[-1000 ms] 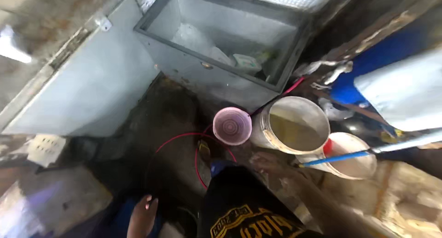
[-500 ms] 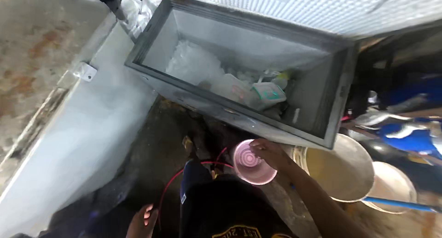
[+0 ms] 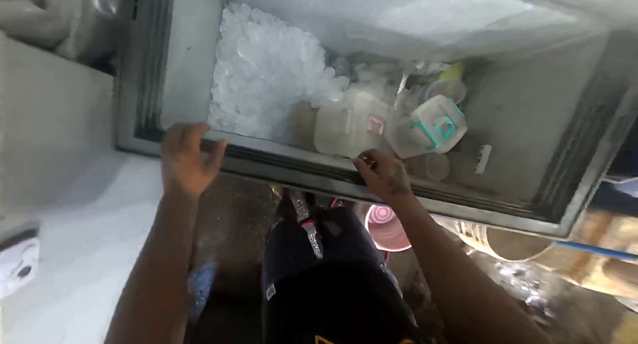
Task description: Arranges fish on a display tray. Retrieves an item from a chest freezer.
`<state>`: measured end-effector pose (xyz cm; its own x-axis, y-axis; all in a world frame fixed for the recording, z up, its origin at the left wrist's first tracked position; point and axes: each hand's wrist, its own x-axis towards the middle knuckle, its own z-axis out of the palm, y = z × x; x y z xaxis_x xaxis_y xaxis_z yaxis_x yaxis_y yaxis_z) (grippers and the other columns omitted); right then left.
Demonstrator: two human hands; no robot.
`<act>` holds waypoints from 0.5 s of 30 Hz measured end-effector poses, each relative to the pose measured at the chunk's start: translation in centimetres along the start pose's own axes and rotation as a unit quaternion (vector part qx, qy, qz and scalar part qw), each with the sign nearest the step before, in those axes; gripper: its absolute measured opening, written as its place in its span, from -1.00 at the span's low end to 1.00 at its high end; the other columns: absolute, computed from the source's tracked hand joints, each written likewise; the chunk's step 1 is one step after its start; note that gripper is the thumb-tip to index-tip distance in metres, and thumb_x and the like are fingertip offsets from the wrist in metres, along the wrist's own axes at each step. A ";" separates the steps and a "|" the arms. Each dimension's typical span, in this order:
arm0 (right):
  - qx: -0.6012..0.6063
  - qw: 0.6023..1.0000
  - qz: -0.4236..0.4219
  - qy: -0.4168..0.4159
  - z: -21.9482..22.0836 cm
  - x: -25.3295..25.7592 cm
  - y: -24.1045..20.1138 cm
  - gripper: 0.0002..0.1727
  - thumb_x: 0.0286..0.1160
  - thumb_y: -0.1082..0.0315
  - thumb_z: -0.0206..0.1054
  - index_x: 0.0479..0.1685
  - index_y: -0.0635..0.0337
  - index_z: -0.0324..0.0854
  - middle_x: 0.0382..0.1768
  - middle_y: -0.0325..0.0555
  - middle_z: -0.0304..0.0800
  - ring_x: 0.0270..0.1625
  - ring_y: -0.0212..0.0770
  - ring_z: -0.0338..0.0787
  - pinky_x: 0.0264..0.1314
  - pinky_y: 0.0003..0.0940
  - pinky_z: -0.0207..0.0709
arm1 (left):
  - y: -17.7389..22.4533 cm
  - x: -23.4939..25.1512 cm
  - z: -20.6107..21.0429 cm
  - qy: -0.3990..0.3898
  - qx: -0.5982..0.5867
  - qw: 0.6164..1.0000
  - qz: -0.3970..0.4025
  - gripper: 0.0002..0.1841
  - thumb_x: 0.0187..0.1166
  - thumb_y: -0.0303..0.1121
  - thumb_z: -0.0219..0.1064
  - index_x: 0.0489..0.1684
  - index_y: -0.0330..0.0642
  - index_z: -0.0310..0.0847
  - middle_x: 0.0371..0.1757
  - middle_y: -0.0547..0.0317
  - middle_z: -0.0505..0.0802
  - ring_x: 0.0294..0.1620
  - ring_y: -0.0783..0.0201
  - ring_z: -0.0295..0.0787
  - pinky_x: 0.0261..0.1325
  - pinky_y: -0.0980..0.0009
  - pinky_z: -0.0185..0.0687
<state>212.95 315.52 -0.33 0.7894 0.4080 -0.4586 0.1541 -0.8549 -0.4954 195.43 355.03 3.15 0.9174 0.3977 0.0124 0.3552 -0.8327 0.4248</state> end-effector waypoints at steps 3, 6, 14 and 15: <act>-0.016 0.996 0.009 -0.092 1.6 5.1 -3.3 -0.68 0.68 0.14 0.35 0.09 0.22 0.73 -0.14 0.07 0.86 -0.10 0.02 0.87 0.07 0.13 0.74 | -2.9 3.1 1.7 -0.021 -0.004 0.999 -0.044 -0.35 0.61 0.17 0.29 0.31 -0.29 0.62 0.20 -0.31 0.73 0.20 -0.24 0.71 0.24 -0.22 0.63; -0.100 0.971 -0.020 -0.215 7.1 12.7 -5.5 -0.56 0.69 0.02 0.29 0.26 0.17 0.72 0.09 0.12 0.85 0.17 0.12 0.84 0.28 0.23 0.66 | -3.7 2.8 2.8 -0.042 0.035 0.997 -0.054 -0.28 0.53 0.32 0.21 0.31 -0.17 0.65 0.17 -0.15 0.78 0.08 -0.13 0.78 0.09 -0.20 0.68; -0.311 0.911 -0.133 -0.237 20.6 25.9 -4.1 -0.34 0.23 0.22 0.59 0.46 0.05 0.63 0.60 0.21 0.46 0.64 0.26 0.40 0.57 0.28 0.36 | -4.7 2.2 3.9 -0.017 0.010 0.998 -0.060 -0.31 0.51 0.23 0.28 0.04 -0.38 0.68 -0.14 -0.24 0.80 -0.13 -0.09 0.75 -0.04 -0.07 0.62; -0.315 0.908 -0.140 -0.238 19.8 26.0 -4.1 -0.35 0.20 0.20 0.59 0.43 0.04 0.64 0.56 0.17 0.50 0.61 0.23 0.43 0.52 0.24 0.39 | -4.7 2.2 4.0 -0.018 0.005 0.998 -0.061 -0.29 0.51 0.26 0.27 0.03 -0.38 0.68 -0.15 -0.24 0.80 -0.14 -0.06 0.74 -0.03 -0.04 0.61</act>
<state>221.03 336.00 -24.81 0.3440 0.6019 -0.7207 0.7368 -0.6488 -0.1902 196.44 358.31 -2.44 0.8730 0.4826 -0.0709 0.4663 -0.7830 0.4118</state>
